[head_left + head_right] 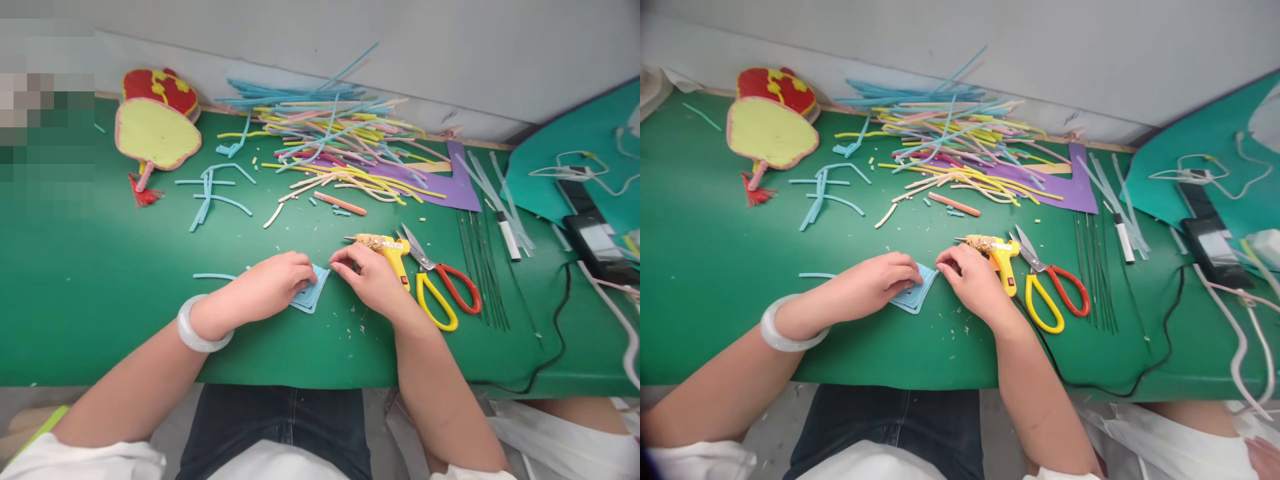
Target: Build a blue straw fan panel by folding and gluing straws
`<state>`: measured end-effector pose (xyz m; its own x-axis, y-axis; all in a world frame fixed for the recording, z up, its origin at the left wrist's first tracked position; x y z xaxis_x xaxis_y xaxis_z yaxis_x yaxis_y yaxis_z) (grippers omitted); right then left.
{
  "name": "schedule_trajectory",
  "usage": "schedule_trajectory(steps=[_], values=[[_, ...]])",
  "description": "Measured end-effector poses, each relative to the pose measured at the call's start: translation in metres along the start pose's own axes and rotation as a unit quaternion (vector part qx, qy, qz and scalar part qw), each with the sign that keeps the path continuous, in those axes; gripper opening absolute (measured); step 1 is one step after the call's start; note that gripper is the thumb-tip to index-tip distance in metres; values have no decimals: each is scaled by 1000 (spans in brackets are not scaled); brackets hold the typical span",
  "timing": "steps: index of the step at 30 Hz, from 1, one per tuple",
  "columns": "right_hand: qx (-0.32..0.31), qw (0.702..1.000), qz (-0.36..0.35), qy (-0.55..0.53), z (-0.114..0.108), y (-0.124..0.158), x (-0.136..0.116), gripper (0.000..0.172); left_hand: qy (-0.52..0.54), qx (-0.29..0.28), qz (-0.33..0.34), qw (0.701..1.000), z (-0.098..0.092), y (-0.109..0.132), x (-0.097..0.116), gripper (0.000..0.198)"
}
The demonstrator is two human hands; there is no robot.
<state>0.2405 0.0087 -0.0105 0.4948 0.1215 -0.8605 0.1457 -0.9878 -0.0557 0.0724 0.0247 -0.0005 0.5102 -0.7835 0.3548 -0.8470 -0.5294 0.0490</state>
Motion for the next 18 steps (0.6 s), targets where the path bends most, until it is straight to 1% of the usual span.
schedule_trajectory(steps=[3,8,11,18], values=[[-20,999,-11,26,-1,2,1,7,-13,-2,-5,1000,0,0,1,29],[-38,997,4,62,3,2,7,11,-38,15,-5,999,4,-2,2,34],[-45,997,5,65,4,2,8,12,-46,18,-2,999,7,-4,1,35],[-52,996,12,64,5,3,8,12,-25,14,-6,1000,7,-4,0,34]])
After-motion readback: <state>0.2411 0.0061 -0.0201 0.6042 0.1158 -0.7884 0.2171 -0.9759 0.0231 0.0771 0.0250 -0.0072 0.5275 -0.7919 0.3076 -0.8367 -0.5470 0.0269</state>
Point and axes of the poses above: each hand's wrist, its own y-axis away from the middle knuckle, its own z-axis out of the palm, x = y × z, the point moved 5 cm from there along -y, towards the middle knuckle, and after that the axes turned 13 degrees about -y, right-handed, at the moved point
